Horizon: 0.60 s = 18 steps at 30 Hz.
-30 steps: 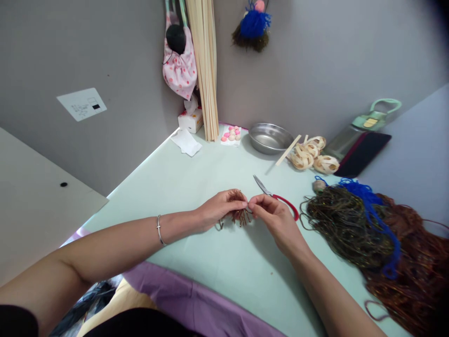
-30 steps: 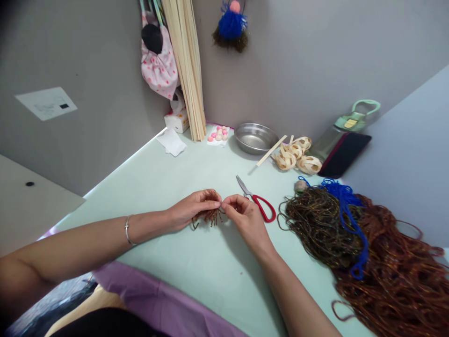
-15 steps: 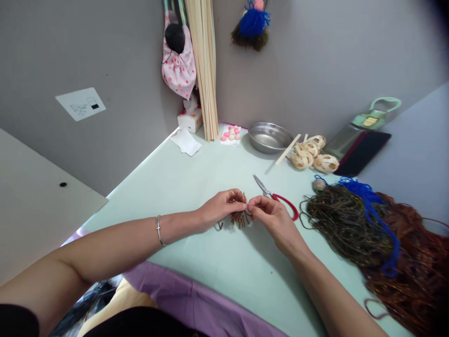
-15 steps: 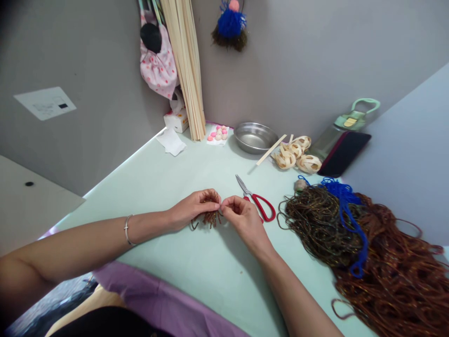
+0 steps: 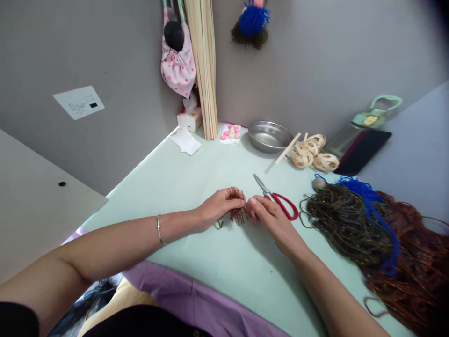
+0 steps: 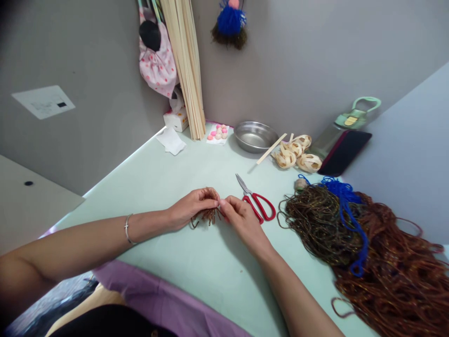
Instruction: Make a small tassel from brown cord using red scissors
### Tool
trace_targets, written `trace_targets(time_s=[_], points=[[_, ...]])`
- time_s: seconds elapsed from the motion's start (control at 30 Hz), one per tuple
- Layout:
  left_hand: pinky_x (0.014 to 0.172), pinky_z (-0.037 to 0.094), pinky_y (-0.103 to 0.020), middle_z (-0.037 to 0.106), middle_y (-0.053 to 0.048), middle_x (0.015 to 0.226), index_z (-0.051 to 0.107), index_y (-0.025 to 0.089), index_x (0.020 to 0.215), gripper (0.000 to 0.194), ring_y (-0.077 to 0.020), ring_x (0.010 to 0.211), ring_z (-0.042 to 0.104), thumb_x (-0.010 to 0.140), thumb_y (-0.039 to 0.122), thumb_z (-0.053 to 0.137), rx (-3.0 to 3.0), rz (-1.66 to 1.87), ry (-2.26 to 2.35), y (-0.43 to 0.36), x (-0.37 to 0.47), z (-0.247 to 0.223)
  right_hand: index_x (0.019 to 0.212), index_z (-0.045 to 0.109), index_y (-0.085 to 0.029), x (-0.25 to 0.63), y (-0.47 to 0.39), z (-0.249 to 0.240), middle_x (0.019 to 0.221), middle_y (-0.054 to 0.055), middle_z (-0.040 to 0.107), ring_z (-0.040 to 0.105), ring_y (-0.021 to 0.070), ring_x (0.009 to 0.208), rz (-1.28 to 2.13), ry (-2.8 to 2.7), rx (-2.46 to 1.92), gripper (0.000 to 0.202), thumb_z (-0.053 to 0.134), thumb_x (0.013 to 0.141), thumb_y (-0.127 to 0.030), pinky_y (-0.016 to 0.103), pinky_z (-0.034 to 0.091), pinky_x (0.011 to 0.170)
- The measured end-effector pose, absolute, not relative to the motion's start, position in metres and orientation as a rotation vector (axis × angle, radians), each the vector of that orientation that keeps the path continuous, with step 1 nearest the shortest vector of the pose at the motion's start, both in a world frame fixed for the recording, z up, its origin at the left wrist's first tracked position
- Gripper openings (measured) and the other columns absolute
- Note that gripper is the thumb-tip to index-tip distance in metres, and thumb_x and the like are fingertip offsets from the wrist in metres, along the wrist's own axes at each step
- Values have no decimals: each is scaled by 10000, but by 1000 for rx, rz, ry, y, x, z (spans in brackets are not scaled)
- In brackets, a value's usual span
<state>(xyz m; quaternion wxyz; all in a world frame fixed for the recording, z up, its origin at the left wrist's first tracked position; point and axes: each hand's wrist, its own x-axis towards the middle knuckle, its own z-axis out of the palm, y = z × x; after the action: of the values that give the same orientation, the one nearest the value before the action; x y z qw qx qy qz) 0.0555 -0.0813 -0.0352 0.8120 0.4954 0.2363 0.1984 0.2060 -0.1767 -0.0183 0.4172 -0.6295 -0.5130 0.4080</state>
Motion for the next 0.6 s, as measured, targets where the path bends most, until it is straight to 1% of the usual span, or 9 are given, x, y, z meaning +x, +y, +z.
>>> trace_targets(time_s=[0.07, 0.17, 0.3, 0.4, 0.5, 0.6], points=[[605, 419, -198, 559, 10, 748, 576, 156, 812, 209, -75, 643, 529, 742, 293, 717, 1085, 438, 491, -81, 56, -37, 698, 518, -191, 208, -176, -20, 653, -26, 481, 425, 133, 646, 1026, -1302, -1554, 371, 499, 951, -462, 281, 319, 628], [635, 430, -196, 575, 1, 772, 579, 151, 818, 214, -76, 671, 545, 754, 300, 720, 1083, 427, 483, -81, 56, -37, 745, 557, -189, 209, -174, -22, 670, -21, 508, 445, 138, 660, 1017, -1226, -1504, 302, 552, 927, -429, 280, 331, 634], [603, 426, -197, 577, 5, 746, 571, 158, 841, 223, -76, 636, 543, 773, 318, 711, 1030, 405, 482, -82, 56, -34, 780, 600, -183, 209, -173, -23, 695, -12, 535, 464, 140, 668, 1025, -1142, -1492, 250, 614, 885, -410, 281, 345, 640], [605, 427, -195, 571, 5, 745, 575, 157, 835, 202, -75, 640, 541, 766, 293, 707, 1036, 404, 481, -82, 56, -34, 785, 624, -180, 208, -173, -21, 702, -5, 553, 471, 141, 666, 1040, -1103, -1486, 233, 650, 853, -401, 282, 345, 635], [617, 430, -192, 569, 3, 760, 580, 157, 820, 184, -75, 657, 543, 746, 265, 709, 1046, 400, 484, -82, 56, -34, 768, 635, -177, 206, -173, -20, 681, -6, 556, 469, 138, 648, 1058, -1083, -1496, 220, 670, 825, -386, 280, 335, 618], [595, 418, -187, 552, 11, 733, 581, 158, 802, 159, -71, 631, 528, 740, 250, 695, 1009, 390, 518, -81, 56, -35, 759, 633, -173, 204, -173, -20, 650, -11, 547, 459, 133, 622, 1090, -1091, -1518, 208, 667, 810, -372, 277, 315, 591]])
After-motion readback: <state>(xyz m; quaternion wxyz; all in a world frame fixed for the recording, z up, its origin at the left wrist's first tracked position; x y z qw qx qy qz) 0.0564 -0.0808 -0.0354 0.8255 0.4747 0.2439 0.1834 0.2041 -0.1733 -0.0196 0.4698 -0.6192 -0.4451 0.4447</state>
